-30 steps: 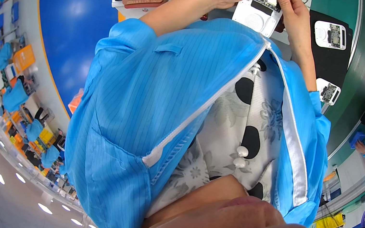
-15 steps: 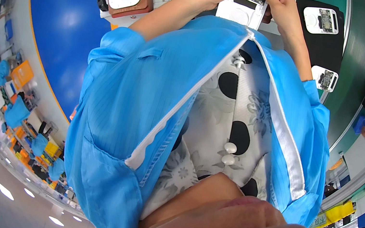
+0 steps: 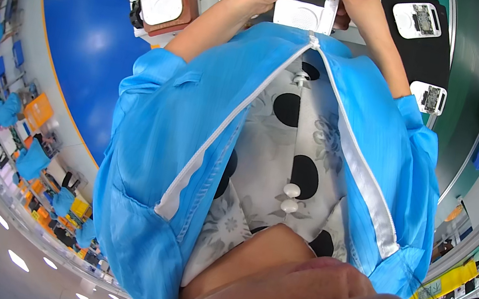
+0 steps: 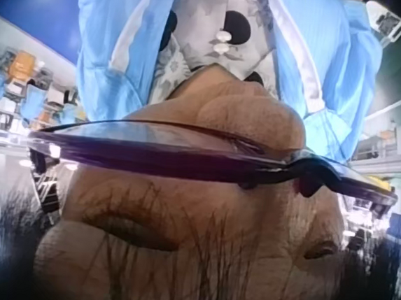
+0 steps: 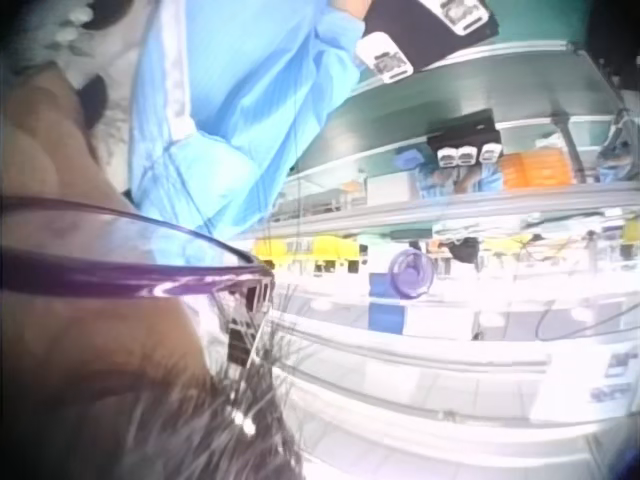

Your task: Assembling electronic PCBs and components into plastic housings on a factory production line.

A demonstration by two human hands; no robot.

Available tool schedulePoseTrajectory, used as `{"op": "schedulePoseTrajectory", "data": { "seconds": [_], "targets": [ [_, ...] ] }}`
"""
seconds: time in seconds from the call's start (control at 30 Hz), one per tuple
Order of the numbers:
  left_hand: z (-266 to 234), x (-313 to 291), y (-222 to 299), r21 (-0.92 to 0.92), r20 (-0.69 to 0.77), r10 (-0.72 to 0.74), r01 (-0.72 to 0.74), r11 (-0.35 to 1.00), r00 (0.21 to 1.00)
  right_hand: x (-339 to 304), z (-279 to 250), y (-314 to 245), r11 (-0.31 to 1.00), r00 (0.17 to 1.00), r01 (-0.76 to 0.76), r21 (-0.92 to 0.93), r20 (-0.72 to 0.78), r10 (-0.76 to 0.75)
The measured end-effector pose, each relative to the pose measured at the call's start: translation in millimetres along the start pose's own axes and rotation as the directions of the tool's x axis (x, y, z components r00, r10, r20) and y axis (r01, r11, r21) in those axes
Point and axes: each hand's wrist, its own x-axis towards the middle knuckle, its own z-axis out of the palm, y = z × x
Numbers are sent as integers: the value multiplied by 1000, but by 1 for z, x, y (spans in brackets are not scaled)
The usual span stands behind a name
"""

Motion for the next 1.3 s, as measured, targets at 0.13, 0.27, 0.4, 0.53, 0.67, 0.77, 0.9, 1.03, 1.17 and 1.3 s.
{"op": "schedulePoseTrajectory", "data": {
  "seconds": [0.13, 0.27, 0.4, 0.53, 0.67, 0.77, 0.9, 1.03, 1.17, 1.3],
  "targets": [
    [2, -4, 17, 7, 5, -97, 97, 995, 995, -7, -10, -13, 990, 989, -137, -13, 59, 138],
    [-9, 4, 7, -175, 60, -88, 98, 980, 994, -8, -7, -9, 999, 998, 40, -16, -47, -41],
    [-15, 9, 0, -151, 51, -108, 114, 982, 993, -12, -5, -12, 1000, 1000, -3, -7, 3, 3],
    [-18, 10, -5, -153, 87, -50, 63, 986, 995, -18, -3, -14, 1000, 1000, 3, 24, -10, -3],
    [-11, 5, 1, -148, 88, -56, 69, 987, 995, -22, 3, -21, 998, 999, -18, 59, -27, 19],
    [-7, 3, 5, -22, 28, -70, 70, 997, 997, -24, 2, -23, 998, 1000, -13, 61, -24, 14],
    [1, -3, 13, 9, 93, -2, 1, 1000, 996, -24, 2, -21, 998, 999, -20, 65, -33, 22],
    [-5, 0, 5, -96, 184, 65, -48, 994, 981, -21, 2, -18, 997, 1000, 9, 83, -30, -6],
    [-6, 3, 3, -98, 179, 60, -43, 994, 982, -22, 2, -20, 996, 1000, -10, 92, -25, 12],
    [-7, 6, 2, -38, 144, 53, -48, 998, 988, -21, 0, -21, 996, 1000, -7, 93, -14, 8]
  ]
}}
